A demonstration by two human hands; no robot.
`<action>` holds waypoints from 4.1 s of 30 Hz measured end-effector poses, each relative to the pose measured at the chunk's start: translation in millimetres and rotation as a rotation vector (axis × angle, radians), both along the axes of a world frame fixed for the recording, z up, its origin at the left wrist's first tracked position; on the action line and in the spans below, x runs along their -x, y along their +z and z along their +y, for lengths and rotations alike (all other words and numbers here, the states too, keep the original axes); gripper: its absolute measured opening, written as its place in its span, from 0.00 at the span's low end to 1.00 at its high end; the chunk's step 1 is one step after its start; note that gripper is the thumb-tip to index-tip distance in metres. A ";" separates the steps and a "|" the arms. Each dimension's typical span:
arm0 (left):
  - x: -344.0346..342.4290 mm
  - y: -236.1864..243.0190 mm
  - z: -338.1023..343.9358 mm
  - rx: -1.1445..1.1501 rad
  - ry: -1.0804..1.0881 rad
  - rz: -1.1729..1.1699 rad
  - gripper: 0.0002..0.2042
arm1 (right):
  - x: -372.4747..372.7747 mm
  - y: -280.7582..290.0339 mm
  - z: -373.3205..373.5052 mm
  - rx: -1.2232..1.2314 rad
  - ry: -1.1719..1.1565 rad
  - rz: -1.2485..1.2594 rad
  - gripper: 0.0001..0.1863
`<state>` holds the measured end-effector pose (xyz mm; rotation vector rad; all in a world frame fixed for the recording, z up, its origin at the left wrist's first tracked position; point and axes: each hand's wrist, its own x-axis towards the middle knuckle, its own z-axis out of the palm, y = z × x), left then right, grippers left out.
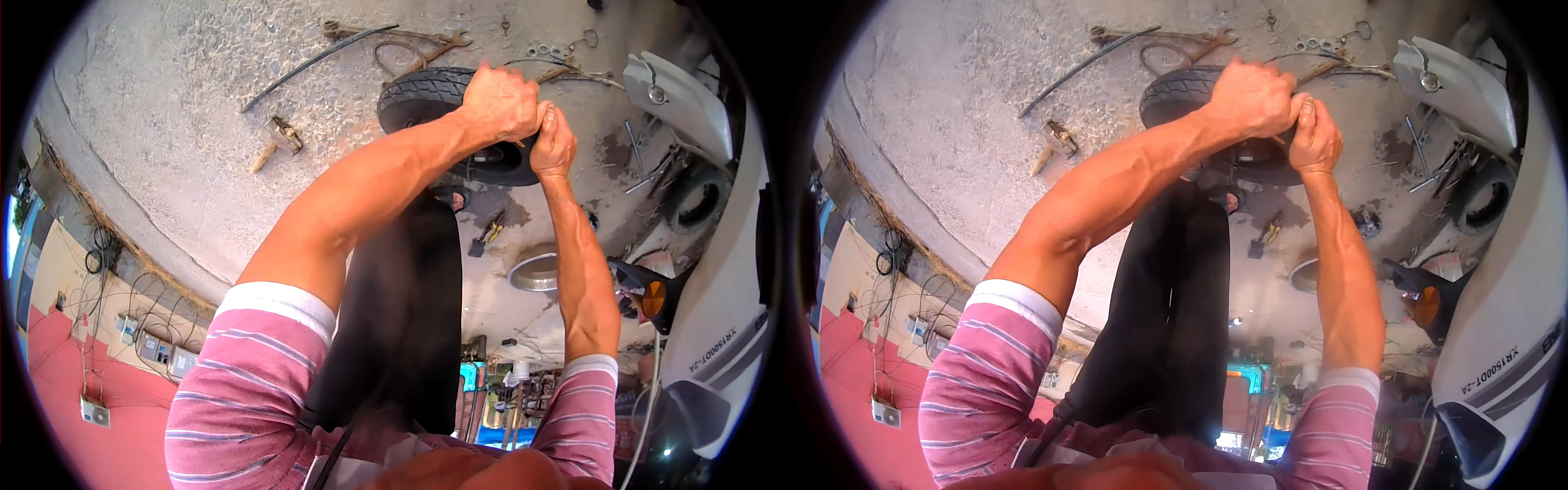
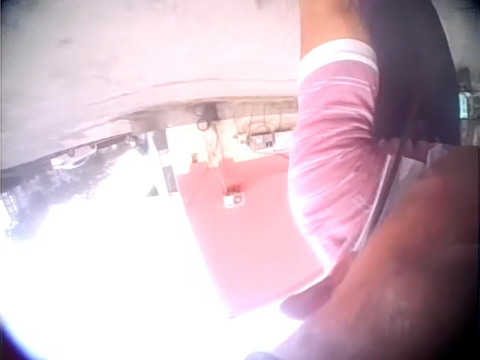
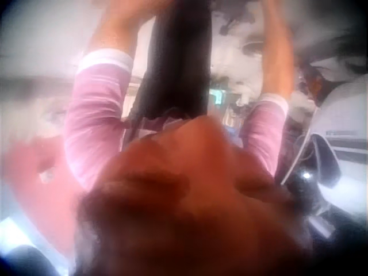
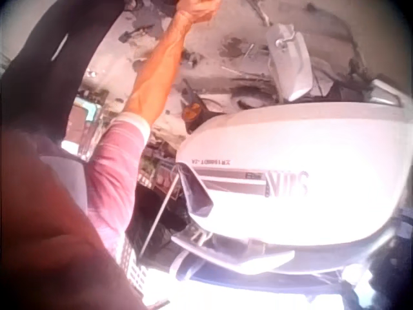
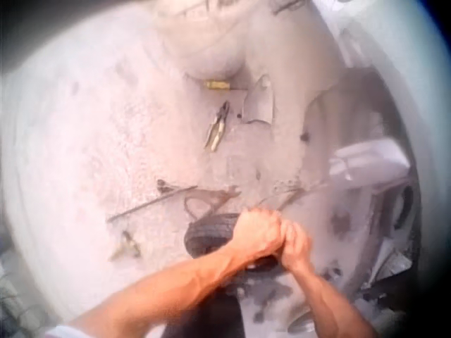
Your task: The person immerses an electric bike motor hub in a basin of water to clean it and then manually fits a tire onto the rim, using a metal tire lever for the final fit.
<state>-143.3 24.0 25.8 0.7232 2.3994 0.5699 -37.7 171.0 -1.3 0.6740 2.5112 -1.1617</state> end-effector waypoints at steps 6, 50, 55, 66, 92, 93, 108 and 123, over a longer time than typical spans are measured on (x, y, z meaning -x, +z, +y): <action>5.2 -1.1 -10.4 -0.047 0.016 -0.009 0.20 | 7.6 7.5 -14.4 -0.069 -0.035 -0.028 0.24; -4.6 -171.8 -345.6 0.468 0.561 0.047 0.30 | -14.8 -9.2 -1.0 0.005 0.019 0.102 0.26; -16.2 -163.0 -321.2 0.577 0.523 0.126 0.19 | -19.4 -18.6 4.5 0.037 0.017 0.168 0.27; -55.2 -36.7 -353.3 0.145 0.302 -0.044 0.10 | -16.8 -12.1 2.1 0.005 0.064 0.137 0.29; -180.7 119.8 -257.0 0.199 0.324 -0.464 0.17 | -14.4 -15.1 7.2 -0.079 0.073 0.077 0.29; -172.9 121.3 -248.9 0.219 0.330 -0.460 0.15 | -14.6 -15.7 6.2 -0.059 0.068 0.076 0.29; -165.0 123.6 -168.2 0.276 0.184 -0.230 0.14 | -16.1 -19.7 17.2 0.145 0.113 -0.014 0.28; -202.6 138.0 -166.0 0.238 0.354 -0.276 0.12 | -15.2 -22.0 12.5 0.036 0.065 0.064 0.34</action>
